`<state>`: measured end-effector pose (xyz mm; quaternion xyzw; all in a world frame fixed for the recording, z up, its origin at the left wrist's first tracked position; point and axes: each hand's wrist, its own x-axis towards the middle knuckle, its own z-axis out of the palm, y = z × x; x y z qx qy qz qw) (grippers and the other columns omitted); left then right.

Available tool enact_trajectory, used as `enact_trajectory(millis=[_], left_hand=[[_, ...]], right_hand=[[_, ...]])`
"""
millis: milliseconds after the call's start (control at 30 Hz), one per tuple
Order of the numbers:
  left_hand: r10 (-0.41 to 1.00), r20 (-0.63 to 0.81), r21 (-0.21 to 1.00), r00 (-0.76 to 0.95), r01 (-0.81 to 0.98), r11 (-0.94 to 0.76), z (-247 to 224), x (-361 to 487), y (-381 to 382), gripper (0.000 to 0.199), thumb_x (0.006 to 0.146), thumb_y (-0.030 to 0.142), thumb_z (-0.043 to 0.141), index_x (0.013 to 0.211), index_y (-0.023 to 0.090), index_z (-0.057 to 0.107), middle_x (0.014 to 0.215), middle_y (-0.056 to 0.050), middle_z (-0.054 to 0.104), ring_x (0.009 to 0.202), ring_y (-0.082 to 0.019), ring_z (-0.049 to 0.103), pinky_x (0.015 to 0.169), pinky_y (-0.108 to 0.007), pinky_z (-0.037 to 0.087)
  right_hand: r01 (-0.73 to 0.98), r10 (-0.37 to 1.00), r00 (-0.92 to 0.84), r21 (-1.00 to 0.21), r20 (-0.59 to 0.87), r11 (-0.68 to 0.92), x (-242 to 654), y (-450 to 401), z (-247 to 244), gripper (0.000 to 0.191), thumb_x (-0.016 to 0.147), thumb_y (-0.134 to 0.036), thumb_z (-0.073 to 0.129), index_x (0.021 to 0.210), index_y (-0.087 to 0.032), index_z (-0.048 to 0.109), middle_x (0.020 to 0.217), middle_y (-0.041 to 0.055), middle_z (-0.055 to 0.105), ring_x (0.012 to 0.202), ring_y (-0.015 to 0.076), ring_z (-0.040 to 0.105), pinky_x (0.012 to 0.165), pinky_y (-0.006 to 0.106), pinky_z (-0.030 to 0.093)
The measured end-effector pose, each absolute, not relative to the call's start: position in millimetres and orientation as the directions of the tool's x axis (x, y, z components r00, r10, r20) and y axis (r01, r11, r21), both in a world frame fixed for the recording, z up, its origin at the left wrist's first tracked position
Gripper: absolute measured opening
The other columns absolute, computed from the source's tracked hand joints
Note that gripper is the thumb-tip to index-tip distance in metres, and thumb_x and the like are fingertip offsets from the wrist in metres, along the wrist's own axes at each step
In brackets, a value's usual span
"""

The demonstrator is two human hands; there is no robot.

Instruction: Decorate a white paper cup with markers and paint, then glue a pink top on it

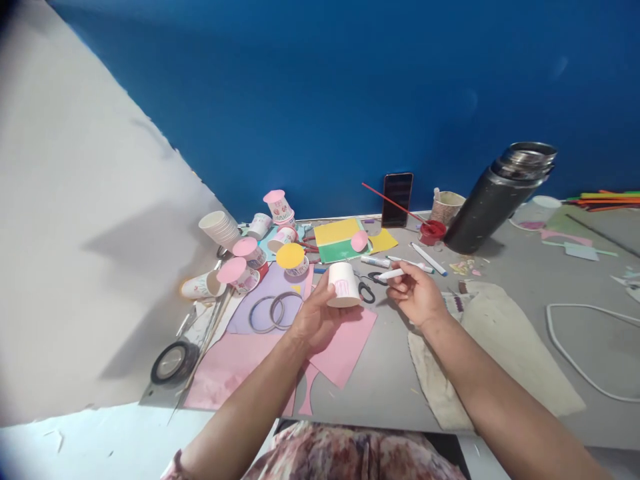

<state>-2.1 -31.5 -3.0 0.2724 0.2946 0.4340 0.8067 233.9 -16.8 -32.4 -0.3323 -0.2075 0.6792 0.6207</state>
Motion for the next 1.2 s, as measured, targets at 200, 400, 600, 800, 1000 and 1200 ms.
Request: enact_trajectory(millis=[200, 400, 600, 800, 1000, 1200], left_hand=[[0.829, -0.195, 0.737, 0.525, -0.479, 0.477, 13.1, -2.2, -39.8, 0.098, 0.065, 0.024, 0.095, 0.150, 0.032, 0.046, 0.117, -0.007, 0.071, 0.095, -0.026, 0.077, 0.091, -0.043, 0.057], [0.864, -0.207, 0.796, 0.459, -0.434, 0.422, 17.7, 2.1, -47.8, 0.099, 0.060, 0.019, 0.097, 0.146, 0.035, 0.052, 0.125, -0.007, 0.068, 0.093, -0.022, 0.070, 0.083, -0.037, 0.059], [0.787, -0.193, 0.718, 0.585, -0.462, 0.520, 61.8, -30.1, -63.8, 0.097, 0.062, 0.028, 0.096, 0.149, 0.029, 0.055, 0.128, -0.011, 0.070, 0.110, -0.032, 0.072, 0.090, -0.042, 0.061], [0.798, -0.265, 0.632, 0.541, -0.527, 0.568, 54.3, -52.2, -42.2, 0.086, 0.068, 0.033, 0.087, 0.147, 0.021, 0.056, 0.113, -0.013, 0.076, 0.100, -0.033, 0.077, 0.078, -0.037, 0.061], [0.762, -0.265, 0.622, 0.591, -0.500, 0.603, 32.9, -21.9, -15.9, 0.084, 0.064, 0.030, 0.086, 0.144, 0.023, 0.058, 0.114, -0.010, 0.074, 0.101, -0.034, 0.077, 0.081, -0.041, 0.060], [0.839, -0.202, 0.597, 0.504, -0.616, 0.514, 43.7, -15.4, -0.5, 0.091, 0.062, 0.039, 0.089, 0.146, 0.024, 0.056, 0.120, -0.012, 0.075, 0.111, -0.038, 0.073, 0.089, -0.048, 0.058]], right_hand=[[-0.711, 0.983, 0.005, -0.692, -0.182, -0.124, 241.4, -16.1, -28.9, 0.024, 0.073, -0.033, 0.089, 0.082, -0.020, 0.071, 0.058, -0.0053, 0.056, 0.044, 0.0056, 0.041, 0.037, 0.015, 0.036], [-0.717, 0.980, 0.056, -0.691, -0.191, -0.094, 247.4, -14.3, -33.0, 0.027, 0.074, -0.035, 0.089, 0.082, -0.021, 0.068, 0.060, -0.0048, 0.058, 0.047, 0.0062, 0.042, 0.040, 0.015, 0.036], [-0.691, 0.974, 0.032, -0.709, -0.225, -0.141, 244.4, -18.4, -31.4, 0.019, 0.078, -0.031, 0.085, 0.082, -0.020, 0.070, 0.058, -0.0045, 0.053, 0.047, 0.0070, 0.039, 0.041, 0.017, 0.034], [-0.671, 0.968, 0.039, -0.724, -0.248, -0.159, 246.5, -24.6, -29.9, 0.015, 0.080, -0.033, 0.083, 0.078, -0.023, 0.072, 0.058, -0.0040, 0.046, 0.049, 0.0092, 0.032, 0.041, 0.022, 0.029], [-0.650, 0.954, 0.075, -0.740, -0.290, -0.174, 245.8, -27.3, -31.1, 0.015, 0.081, -0.037, 0.083, 0.079, -0.025, 0.074, 0.057, -0.0034, 0.043, 0.050, 0.0103, 0.028, 0.043, 0.024, 0.023], [-0.610, 0.966, 0.070, -0.776, -0.251, -0.157, 238.9, -25.1, -24.2, 0.019, 0.079, -0.040, 0.083, 0.077, -0.026, 0.070, 0.056, -0.0049, 0.038, 0.050, 0.0114, 0.024, 0.043, 0.024, 0.021]])
